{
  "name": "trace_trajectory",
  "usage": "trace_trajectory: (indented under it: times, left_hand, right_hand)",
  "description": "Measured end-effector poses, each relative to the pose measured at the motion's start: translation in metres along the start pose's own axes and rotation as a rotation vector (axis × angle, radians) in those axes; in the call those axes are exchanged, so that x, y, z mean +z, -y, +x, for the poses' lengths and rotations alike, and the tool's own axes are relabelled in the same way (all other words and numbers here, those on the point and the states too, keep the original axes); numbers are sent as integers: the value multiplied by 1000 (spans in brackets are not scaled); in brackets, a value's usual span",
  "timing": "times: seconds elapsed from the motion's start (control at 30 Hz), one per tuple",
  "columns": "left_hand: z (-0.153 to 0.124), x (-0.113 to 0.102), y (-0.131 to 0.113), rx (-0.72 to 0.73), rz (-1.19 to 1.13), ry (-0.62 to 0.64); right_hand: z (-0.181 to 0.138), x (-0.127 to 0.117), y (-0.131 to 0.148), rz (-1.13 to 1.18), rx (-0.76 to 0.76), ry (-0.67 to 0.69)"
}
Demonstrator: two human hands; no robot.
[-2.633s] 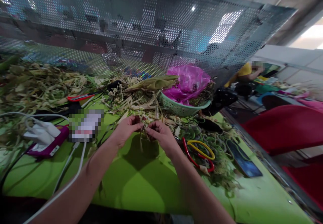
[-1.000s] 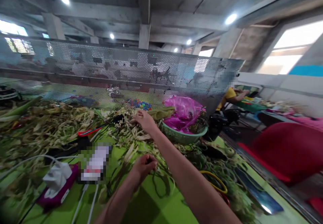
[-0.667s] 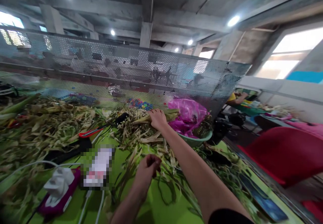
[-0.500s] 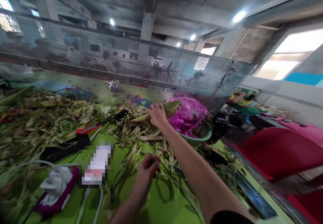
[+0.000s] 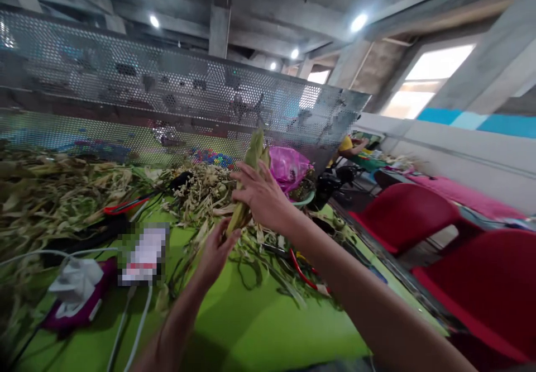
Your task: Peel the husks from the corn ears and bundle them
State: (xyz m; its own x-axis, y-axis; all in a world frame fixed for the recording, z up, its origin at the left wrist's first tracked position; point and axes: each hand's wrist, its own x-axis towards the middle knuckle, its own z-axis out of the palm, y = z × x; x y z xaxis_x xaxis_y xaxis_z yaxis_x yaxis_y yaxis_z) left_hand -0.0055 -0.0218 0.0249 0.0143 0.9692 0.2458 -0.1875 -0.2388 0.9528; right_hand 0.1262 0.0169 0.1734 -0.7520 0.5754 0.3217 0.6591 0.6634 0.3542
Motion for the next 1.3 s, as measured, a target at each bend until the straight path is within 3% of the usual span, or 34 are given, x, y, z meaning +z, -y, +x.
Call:
trace_trajectory:
  times: [0.1, 0.23, 0.27, 0.4, 0.53, 0.6, 0.77, 0.93, 1.07, 1.2, 1.3]
  left_hand:
    - [-2, 3, 4, -190, -184, 164]
    - [-4, 3, 2, -251, -286, 130]
    - [-4, 3, 2, -280, -297, 117]
    - [-3, 8, 6, -370, -287, 68]
    - [-3, 9, 8, -383, -303, 1]
    - [0, 7, 8, -384, -338, -32]
    - [12, -1, 15, -375, -523, -81]
    - [16, -4, 14, -305, -581, -16]
    - [15, -7, 10, -349, -568, -11]
    - [14, -13, 11, -460, -619, -14]
    - [12, -13, 14, -465, -578, 20]
  right_hand:
    - [-21, 1, 10, 86, 130, -128]
    - [-52, 31, 17, 384, 575, -518]
    - [-57, 43, 20, 540, 631, -515]
    - [-58, 89, 39, 1195, 694, -247]
    - [-52, 109, 52, 1222, 836, -331]
    - [-53, 111, 56, 1245, 841, -421]
    - [-62, 105, 67, 1569, 777, -576]
    - [-63, 97, 85, 1792, 683, -523]
    - [-64, 91, 117, 1603, 622, -392]
    - [-72, 88, 155, 1303, 355, -246]
    - [-82, 84, 172, 1318, 405, -245]
